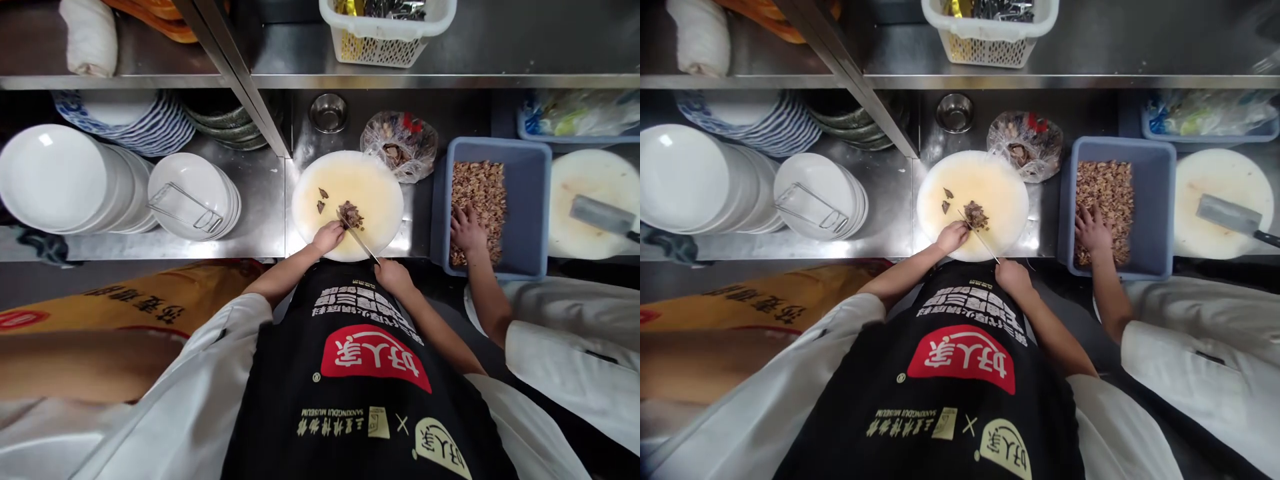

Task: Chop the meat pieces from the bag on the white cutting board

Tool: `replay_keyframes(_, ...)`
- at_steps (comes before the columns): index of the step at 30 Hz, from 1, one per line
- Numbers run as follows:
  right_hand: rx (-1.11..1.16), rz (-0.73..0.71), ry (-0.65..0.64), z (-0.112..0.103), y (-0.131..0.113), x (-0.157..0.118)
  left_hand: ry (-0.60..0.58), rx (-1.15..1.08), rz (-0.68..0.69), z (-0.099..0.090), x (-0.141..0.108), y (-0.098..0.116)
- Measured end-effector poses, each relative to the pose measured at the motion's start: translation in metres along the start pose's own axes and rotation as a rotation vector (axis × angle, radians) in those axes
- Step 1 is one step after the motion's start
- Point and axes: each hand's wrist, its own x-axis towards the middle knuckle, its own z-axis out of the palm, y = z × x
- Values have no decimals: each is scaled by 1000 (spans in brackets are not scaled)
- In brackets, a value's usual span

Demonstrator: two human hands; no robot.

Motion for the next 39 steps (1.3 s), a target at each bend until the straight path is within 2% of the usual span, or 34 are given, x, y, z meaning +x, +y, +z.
replay_keyframes(4, -69, 15, -32, 5, 3, 2, -6, -13, 26, 3, 3, -5)
replay_keyframes(8, -42, 45, -89, 11, -11, 30, 13, -42, 34, 5, 0, -6)
replay_keyframes(12, 4, 46, -70, 14, -26, 54, 34, -101, -27, 6, -9, -6)
replay_keyframes(14, -14, 28, -70, 13, -23, 51, 60, -130, -46, 7, -11, -6)
replay_keyframes(17, -73, 25, -59, 10, -7, 29, 82, -140, -43, 10, -10, -8)
replay_keyframes(20, -122, 28, -57, 8, 11, 6, 70, -150, -17, 12, -7, -12)
replay_keyframes(22, -126, 32, -78, 10, 13, 3, 62, -165, -5, 14, -5, -14)
replay_keyframes(28, -80, 60, -58, 26, -20, 48, 80, -178, -17, 15, -10, -13)
replay_keyframes(31, -66, 26, -38, 29, -22, 57, 99, -176, -49, 14, -13, -12)
replay_keyframes(35, -51, -22, -76, 24, 5, 33, 150, -163, -103, 13, -15, -10)
replay_keyframes(39, -127, 5, -54, 13, 29, 0, 134, -198, -83, 8, -19, -11)
